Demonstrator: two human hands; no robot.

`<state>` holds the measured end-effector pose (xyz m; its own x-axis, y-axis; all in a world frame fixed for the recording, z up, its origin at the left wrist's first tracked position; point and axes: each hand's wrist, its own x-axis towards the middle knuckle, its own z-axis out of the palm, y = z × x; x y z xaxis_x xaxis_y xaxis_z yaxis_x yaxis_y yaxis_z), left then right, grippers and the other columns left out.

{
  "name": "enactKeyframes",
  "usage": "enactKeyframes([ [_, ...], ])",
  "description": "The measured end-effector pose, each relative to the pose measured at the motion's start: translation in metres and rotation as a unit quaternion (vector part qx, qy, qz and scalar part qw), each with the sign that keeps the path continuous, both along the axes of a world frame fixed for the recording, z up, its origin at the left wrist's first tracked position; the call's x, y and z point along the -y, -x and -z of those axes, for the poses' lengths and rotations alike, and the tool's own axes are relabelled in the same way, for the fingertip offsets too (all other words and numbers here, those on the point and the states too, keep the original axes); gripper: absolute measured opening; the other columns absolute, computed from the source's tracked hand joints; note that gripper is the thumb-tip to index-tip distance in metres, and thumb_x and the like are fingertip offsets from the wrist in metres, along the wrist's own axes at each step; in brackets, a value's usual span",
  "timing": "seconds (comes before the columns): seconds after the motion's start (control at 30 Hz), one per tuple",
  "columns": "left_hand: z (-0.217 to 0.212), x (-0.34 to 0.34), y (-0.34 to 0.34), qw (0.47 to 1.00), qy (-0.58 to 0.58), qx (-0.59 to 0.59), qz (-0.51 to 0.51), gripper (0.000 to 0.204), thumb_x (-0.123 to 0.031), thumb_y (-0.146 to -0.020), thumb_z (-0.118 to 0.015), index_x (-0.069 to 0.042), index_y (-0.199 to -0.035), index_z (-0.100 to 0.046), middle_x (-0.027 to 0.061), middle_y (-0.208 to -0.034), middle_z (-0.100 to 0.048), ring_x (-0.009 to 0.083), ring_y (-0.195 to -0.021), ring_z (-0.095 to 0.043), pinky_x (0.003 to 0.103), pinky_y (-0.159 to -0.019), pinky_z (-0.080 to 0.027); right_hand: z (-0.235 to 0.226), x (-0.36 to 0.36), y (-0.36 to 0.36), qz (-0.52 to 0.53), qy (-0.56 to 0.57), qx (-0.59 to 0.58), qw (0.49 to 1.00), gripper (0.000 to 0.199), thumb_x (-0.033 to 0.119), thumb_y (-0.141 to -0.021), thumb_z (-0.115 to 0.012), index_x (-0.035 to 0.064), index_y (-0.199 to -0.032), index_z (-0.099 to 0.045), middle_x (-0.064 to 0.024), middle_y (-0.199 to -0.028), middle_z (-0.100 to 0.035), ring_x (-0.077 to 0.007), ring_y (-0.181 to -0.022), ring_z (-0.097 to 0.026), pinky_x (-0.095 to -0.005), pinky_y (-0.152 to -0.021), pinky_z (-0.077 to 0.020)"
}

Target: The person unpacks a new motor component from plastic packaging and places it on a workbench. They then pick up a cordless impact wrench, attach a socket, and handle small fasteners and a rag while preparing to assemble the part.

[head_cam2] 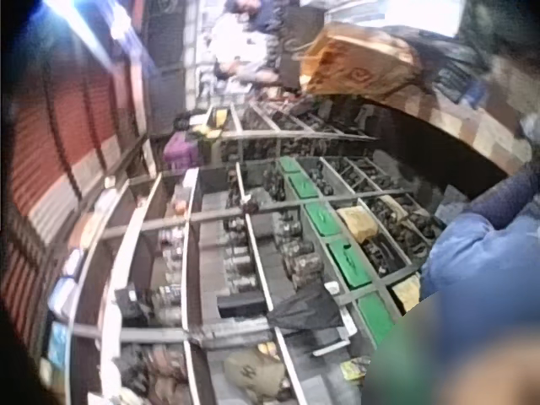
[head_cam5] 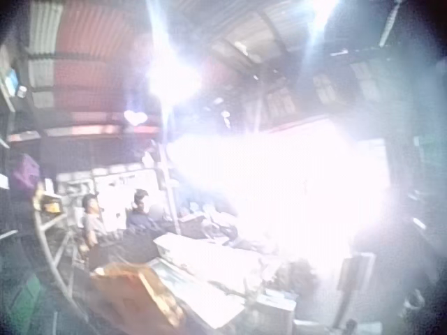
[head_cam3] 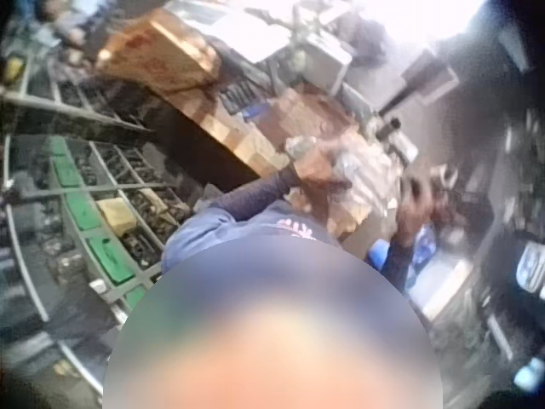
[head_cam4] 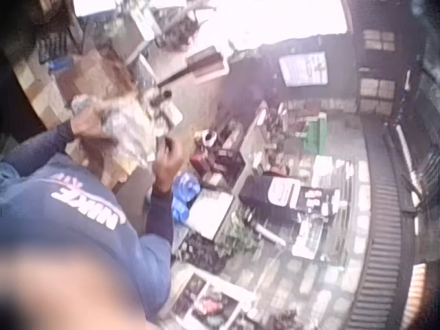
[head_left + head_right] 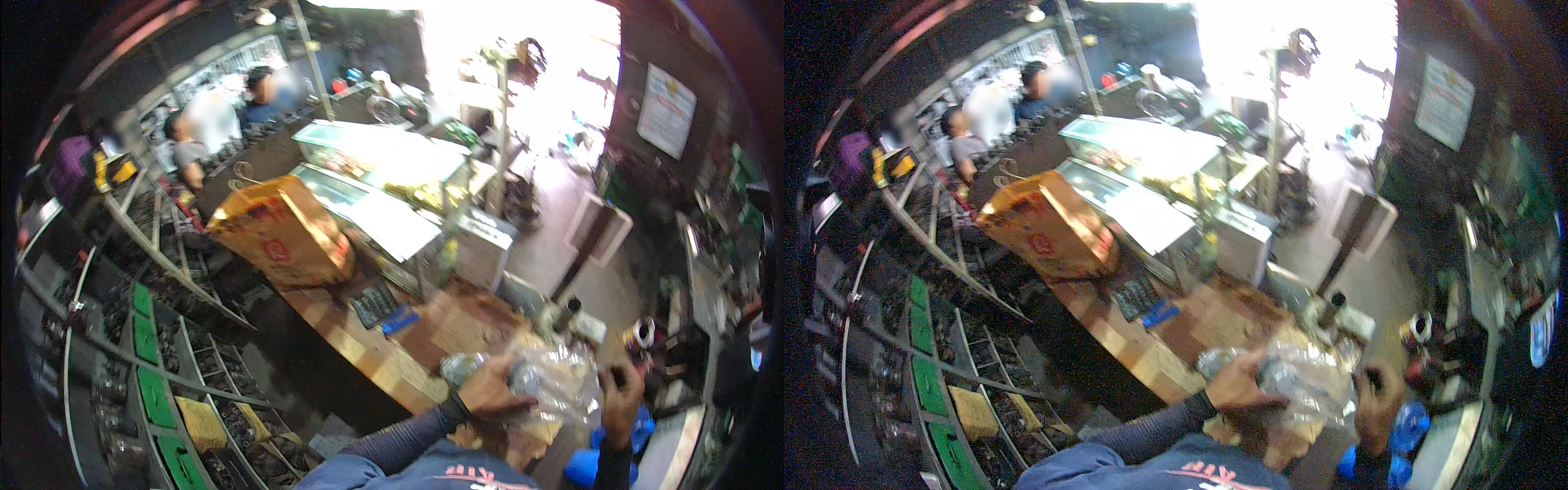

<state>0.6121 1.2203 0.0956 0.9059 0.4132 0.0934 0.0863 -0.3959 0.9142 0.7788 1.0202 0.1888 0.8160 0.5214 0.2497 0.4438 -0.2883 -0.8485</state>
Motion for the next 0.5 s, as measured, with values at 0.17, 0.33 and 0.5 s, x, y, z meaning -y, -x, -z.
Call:
enactKeyframes([
  [0.17,0.005,0.000,-0.007,0.993,-0.035,0.109,-0.022,0.069,-0.038,-0.065,-0.092,0.000,-0.116,-0.064,0.0208,-0.108,-0.071,0.0355,-0.102,-0.070,0.043,-0.090,-0.055,0.009,0.031,0.003,-0.127,0.073,0.004,0.989,0.027,0.007,-0.079,-0.081,0.0004,-0.102,-0.069,-0.0113,-0.094,-0.068,-0.0188,-0.086,-0.064,-0.0335,-0.078,-0.0515],
  [0.33,0.002,0.006,-0.003,0.995,-0.086,0.000,-0.045,0.079,-0.044,-0.061,-0.094,0.000,-0.118,-0.060,0.0216,-0.105,-0.069,0.0360,-0.102,-0.068,0.044,-0.090,-0.053,0.009,0.064,0.013,-0.083,0.107,-0.007,0.991,0.018,0.006,-0.082,-0.078,-0.0023,-0.094,-0.067,-0.0125,-0.079,-0.063,-0.0198,-0.073,-0.061,-0.0327,-0.069,-0.0497],
  [0.5,-0.009,0.002,-0.005,0.994,-0.104,-0.002,-0.016,0.081,-0.044,-0.061,-0.095,0.000,-0.120,-0.060,0.0211,-0.107,-0.069,0.0361,-0.101,-0.068,0.043,-0.090,-0.053,-0.002,0.051,0.012,-0.044,0.123,-0.047,0.990,0.024,0.014,-0.088,-0.076,-0.0033,-0.085,-0.060,-0.0124,-0.075,-0.058,-0.0188,-0.068,-0.055,-0.0332,-0.063,-0.0440],
])
